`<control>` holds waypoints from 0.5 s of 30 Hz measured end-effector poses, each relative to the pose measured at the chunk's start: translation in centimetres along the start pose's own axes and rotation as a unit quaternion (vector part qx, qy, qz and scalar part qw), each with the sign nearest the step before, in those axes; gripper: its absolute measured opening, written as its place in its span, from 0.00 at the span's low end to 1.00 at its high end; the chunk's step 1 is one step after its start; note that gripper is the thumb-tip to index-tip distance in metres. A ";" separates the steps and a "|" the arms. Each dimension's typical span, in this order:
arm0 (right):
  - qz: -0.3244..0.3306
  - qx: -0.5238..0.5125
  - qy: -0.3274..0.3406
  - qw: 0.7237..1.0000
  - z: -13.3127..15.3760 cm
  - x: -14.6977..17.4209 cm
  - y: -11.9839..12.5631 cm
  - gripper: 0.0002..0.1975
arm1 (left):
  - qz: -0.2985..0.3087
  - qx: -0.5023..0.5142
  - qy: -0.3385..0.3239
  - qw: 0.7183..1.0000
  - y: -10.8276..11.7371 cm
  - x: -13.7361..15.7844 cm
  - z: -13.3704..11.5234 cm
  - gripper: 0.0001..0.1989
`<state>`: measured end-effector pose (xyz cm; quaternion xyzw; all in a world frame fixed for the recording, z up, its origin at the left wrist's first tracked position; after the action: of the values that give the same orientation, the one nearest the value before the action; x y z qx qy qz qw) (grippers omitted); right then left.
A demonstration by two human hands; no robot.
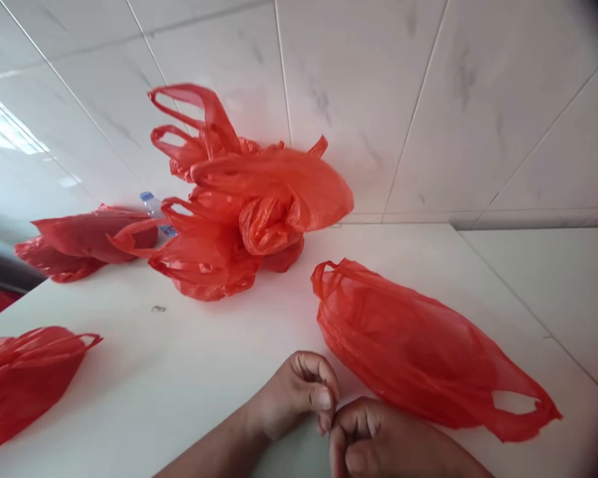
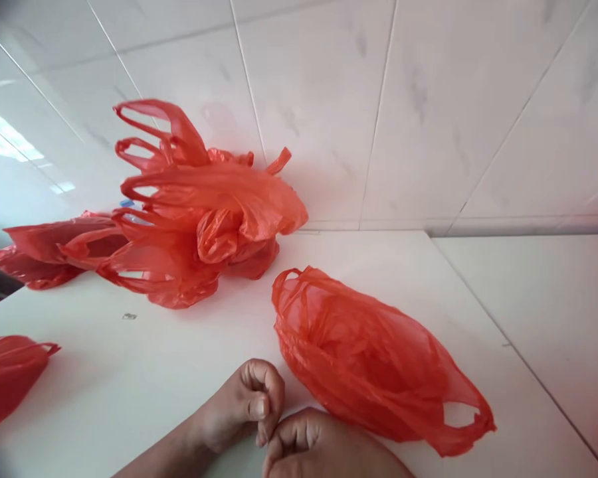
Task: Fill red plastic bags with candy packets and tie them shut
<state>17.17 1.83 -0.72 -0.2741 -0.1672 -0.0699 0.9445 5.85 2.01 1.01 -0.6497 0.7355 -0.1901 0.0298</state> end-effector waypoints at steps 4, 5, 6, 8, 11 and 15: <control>0.036 -0.133 0.060 0.989 0.6 -0.5 -0.6 0.22 | 0.016 0.026 0.010 0.999 -0.5 0.3 -0.2 0.21; 0.043 -0.155 0.072 0.984 0.8 -0.6 -0.8 0.24 | 0.017 0.028 0.012 0.999 -0.5 0.3 -0.2 0.20; 0.046 -0.164 0.076 0.982 0.9 -0.7 -0.9 0.25 | 0.020 0.028 0.013 0.999 -0.5 0.4 -0.2 0.20; 0.043 -0.164 0.069 0.983 0.9 -0.7 -1.0 0.25 | 0.027 0.024 0.017 0.999 -0.6 0.5 0.0 0.18; 0.037 -0.163 0.061 0.984 1.0 -0.7 -1.0 0.24 | 0.032 0.016 0.019 0.999 -0.6 0.6 0.0 0.16; 0.045 -0.174 0.060 0.982 1.2 -0.8 -1.2 0.23 | 0.035 0.015 0.024 0.999 -0.7 0.6 -0.1 0.15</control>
<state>15.85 1.54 0.53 -0.4369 -0.0832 -0.0714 0.8928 6.40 1.43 1.48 -0.6184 0.7552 -0.2154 0.0289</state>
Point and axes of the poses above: each hand's wrist, its own x-axis away from the middle knuckle, its own y-axis out of the back of the hand, z = x × y, the point moved 6 cm from there along -x, towards the middle knuckle, and after that the axes turned 11 degrees about -x, right-handed, at the moved point
